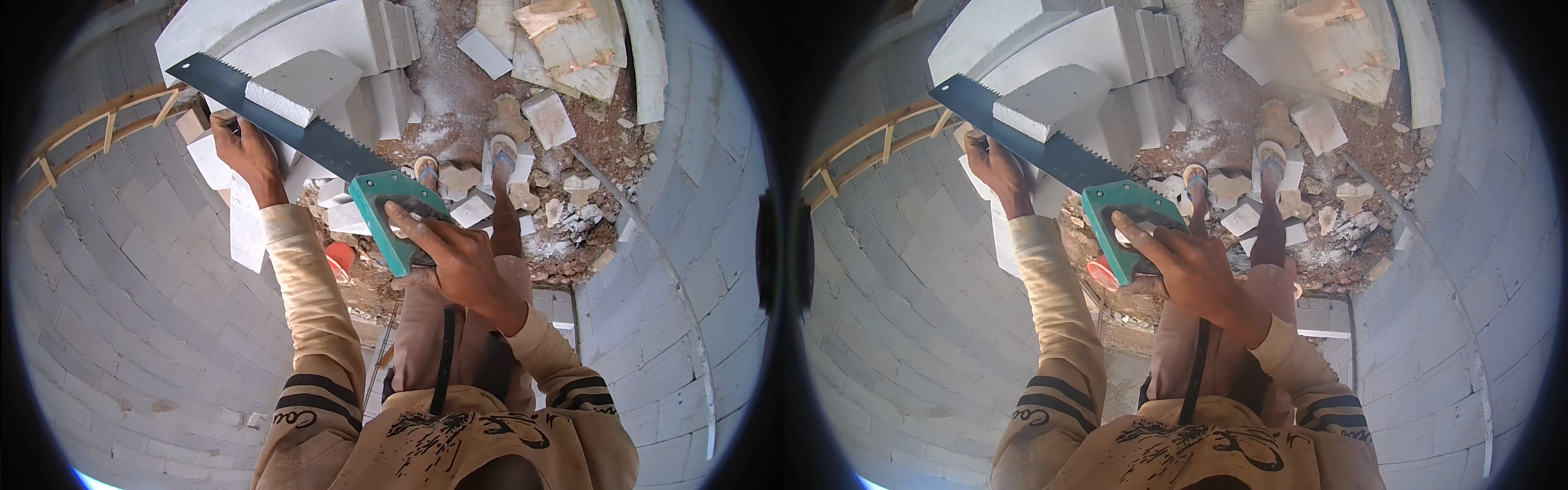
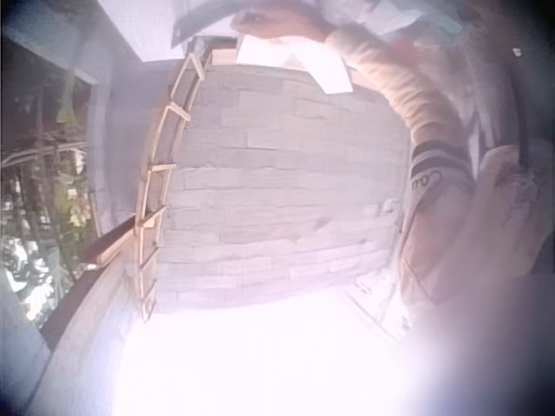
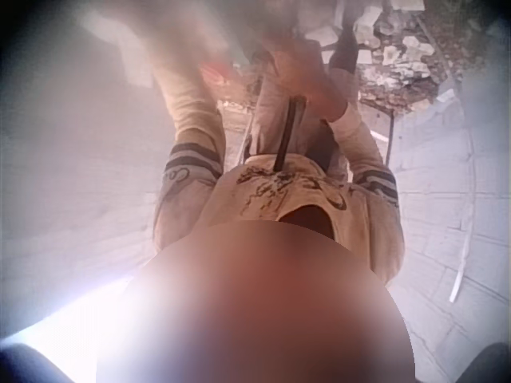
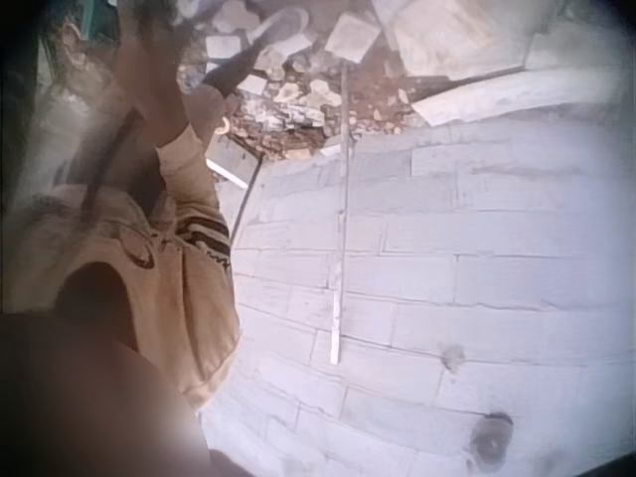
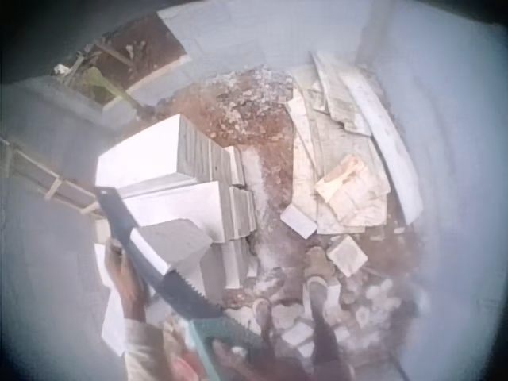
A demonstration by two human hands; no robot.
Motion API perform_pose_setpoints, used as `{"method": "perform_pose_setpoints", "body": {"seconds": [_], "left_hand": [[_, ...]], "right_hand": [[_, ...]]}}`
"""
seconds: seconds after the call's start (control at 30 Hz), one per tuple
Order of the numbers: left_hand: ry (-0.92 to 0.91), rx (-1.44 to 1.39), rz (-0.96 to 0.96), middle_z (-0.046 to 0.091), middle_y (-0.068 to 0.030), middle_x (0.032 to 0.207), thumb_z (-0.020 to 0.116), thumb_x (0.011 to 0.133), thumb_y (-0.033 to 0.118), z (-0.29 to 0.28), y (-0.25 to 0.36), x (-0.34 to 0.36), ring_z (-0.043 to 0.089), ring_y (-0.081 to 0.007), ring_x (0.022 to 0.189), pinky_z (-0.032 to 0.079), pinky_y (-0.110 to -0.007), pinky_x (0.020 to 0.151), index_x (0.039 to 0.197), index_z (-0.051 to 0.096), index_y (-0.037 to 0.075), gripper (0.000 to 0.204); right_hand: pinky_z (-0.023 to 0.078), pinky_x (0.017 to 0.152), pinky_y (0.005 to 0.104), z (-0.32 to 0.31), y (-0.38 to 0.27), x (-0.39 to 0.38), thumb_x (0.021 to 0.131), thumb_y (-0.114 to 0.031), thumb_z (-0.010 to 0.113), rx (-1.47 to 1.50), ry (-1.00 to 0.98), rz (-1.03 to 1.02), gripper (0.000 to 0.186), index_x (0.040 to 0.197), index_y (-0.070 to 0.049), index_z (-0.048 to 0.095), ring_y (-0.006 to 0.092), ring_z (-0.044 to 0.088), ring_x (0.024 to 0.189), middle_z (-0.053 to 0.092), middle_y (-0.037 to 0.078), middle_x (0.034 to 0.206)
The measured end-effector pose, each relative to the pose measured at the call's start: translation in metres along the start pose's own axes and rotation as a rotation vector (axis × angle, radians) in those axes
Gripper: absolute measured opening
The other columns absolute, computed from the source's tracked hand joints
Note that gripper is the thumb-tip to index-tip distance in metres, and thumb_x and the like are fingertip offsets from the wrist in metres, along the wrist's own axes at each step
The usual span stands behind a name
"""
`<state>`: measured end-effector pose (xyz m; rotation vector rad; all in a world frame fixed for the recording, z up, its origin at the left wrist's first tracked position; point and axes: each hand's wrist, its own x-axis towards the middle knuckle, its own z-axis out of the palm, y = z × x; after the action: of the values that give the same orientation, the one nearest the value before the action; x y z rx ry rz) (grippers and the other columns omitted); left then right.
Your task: The person measures and marks white tiles, cuts them with a hand saw, mixes cement in a bucket, applies mortar to a curved wall, and places the cut tiles into position. The person uses a hammer to tap the tiles flush.
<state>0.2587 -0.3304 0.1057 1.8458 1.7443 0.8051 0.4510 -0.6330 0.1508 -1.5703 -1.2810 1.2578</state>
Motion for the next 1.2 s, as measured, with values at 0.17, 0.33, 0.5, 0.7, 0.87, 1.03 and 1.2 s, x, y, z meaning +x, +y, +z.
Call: {"method": "perform_pose_setpoints", "body": {"seconds": [0.17, 0.33, 0.5, 0.7, 0.87, 1.03, 1.2], "left_hand": [[-0.006, -0.021, 0.001, 0.066, -0.0066, 0.091, 0.057, 0.097, 0.0, -0.001, -0.006, -0.001, 0.057, -0.0147, 0.088, 0.046, -0.029, 0.081, 0.1, 0.063, -0.002, 0.007], [0.0, 0.017, 0.086, 0.062, -0.0061, 0.086, 0.06, 0.096, 0.004, 0.0, -0.003, 0.0, 0.054, -0.0158, 0.083, 0.045, -0.029, 0.082, 0.091, 0.058, -0.001, 0.007], [0.001, -0.091, 0.045, 0.061, -0.0043, 0.086, 0.057, 0.097, 0.001, 0.001, 0.001, 0.002, 0.053, -0.0135, 0.082, 0.044, -0.027, 0.079, 0.09, 0.058, -0.001, 0.007], [0.015, -0.055, 0.016, 0.061, -0.0039, 0.087, 0.057, 0.096, -0.001, 0.001, -0.004, -0.007, 0.052, -0.0125, 0.082, 0.044, -0.027, 0.078, 0.092, 0.059, 0.0, 0.005], [0.028, 0.042, 0.035, 0.061, -0.0043, 0.088, 0.058, 0.095, 0.0, 0.0, 0.001, -0.001, 0.053, -0.0128, 0.083, 0.045, -0.027, 0.08, 0.092, 0.059, 0.0, 0.004], [0.063, -0.089, 0.052, 0.063, -0.0038, 0.086, 0.062, 0.1, 0.008, 0.006, -0.001, -0.003, 0.055, -0.0129, 0.082, 0.046, -0.03, 0.083, 0.093, 0.062, 0.001, 0.01], [0.043, 0.001, 0.039, 0.062, -0.0025, 0.091, 0.065, 0.102, 0.021, 0.005, -0.002, -0.002, 0.052, -0.011, 0.087, 0.041, -0.028, 0.083, 0.098, 0.065, 0.004, 0.018]], "right_hand": [[0.059, 0.075, 0.0368, -0.043, -0.008, -0.07, 0.08, -0.054, 0.074, 0.05, 0.041, -0.037, 0.088, 0.153, -0.01, 0.052, 0.0221, 0.072, 0.09, 0.071, 0.006, 0.097], [0.058, 0.071, 0.0413, 0.0, 0.01, -0.002, 0.077, -0.064, 0.073, -0.004, -0.059, -0.009, 0.091, 0.147, -0.008, 0.058, 0.0322, 0.072, 0.08, 0.073, 0.014, 0.099], [0.06, 0.077, 0.0401, -0.026, 0.004, -0.028, 0.075, -0.062, 0.073, 0.071, 0.005, 0.023, 0.092, 0.149, -0.009, 0.057, 0.0301, 0.073, 0.084, 0.072, 0.01, 0.098], [0.06, 0.084, 0.0416, -0.032, 0.013, -0.045, 0.071, -0.058, 0.076, 0.074, 0.05, -0.048, 0.097, 0.152, -0.009, 0.054, 0.0266, 0.074, 0.085, 0.072, 0.008, 0.096], [0.061, 0.073, 0.0398, 0.019, 0.016, 0.014, 0.075, -0.056, 0.08, 0.041, 0.153, -0.113, 0.091, 0.151, -0.01, 0.056, 0.0299, 0.075, 0.082, 0.074, 0.012, 0.099], [0.061, 0.072, 0.0372, -0.012, -0.005, -0.039, 0.075, -0.044, 0.087, 0.109, -0.069, -0.021, 0.088, 0.147, -0.003, 0.058, 0.0267, 0.076, 0.083, 0.075, 0.013, 0.099], [0.055, 0.063, 0.0317, -0.049, -0.01, -0.094, 0.085, -0.057, 0.078, 0.401, 0.088, -0.131, 0.092, 0.152, -0.001, 0.05, 0.0177, 0.068, 0.071, 0.069, 0.004, 0.086]]}}
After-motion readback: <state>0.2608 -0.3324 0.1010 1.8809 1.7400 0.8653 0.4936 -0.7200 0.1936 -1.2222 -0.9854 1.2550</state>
